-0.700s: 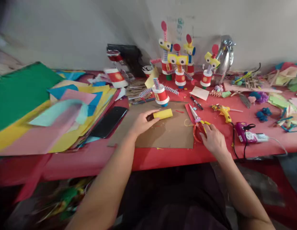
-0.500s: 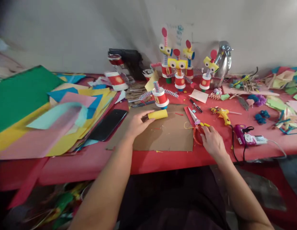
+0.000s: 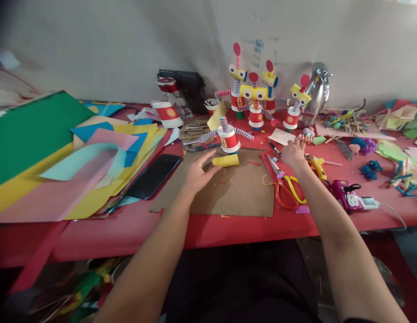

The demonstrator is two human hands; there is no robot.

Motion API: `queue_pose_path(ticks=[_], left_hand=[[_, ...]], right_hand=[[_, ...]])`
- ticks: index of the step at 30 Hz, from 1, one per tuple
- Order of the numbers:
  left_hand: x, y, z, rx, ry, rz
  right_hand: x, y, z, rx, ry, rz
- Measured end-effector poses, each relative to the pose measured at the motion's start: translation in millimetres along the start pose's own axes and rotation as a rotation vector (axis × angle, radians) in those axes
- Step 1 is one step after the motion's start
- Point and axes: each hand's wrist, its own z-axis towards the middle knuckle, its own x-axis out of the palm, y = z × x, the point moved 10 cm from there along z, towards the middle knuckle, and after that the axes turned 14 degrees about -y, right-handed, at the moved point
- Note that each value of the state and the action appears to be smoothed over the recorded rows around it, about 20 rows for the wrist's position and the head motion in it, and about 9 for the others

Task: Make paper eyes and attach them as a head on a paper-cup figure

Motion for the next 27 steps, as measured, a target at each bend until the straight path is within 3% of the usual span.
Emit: queue_pose_path(ticks=[3, 7, 8, 10, 12, 15, 18, 21, 23, 27], left_hand=[[-21, -5, 2, -0.017, -0.153, 0.028], [-42, -13, -2, -0.093, -0.291, 0.002], [-40, -16, -4, -0.126, -0.263, -0.052], [-20, -21, -10, -0.227, -0.094, -0.259], [11, -32, -23, -0.376, 0.173, -0.545], [41, -50, -47, -0.614, 0.477, -0.847], [44, -51, -56, -0.738, 0.51, -0.835], [38, -41, -54, -0.747, 0.432, -0.701], [33, -34, -48, -0.737, 0.346, -0.658], [22, -24, -37, -0.69, 0.186, -0.64]], right_hand=[[1, -6, 11, 0.046, -0.045, 0.023], [-31, -26, -11, 0.113, -0.291, 0.109], [-43, -28, -24, 0.114, -0.385, 0.14], [-83, -19, -66, 0.014, -0.76, 0.301], [-103, 14, -117, -0.273, -0.96, 0.412], [-99, 72, -173, -0.678, -0.899, 0.46], [-90, 100, -196, -0.807, -0.841, 0.473], [-83, 98, -195, -0.788, -0.796, 0.516], [-79, 82, -190, -0.726, -0.78, 0.578], [-66, 19, -168, -0.339, -0.695, 0.6]])
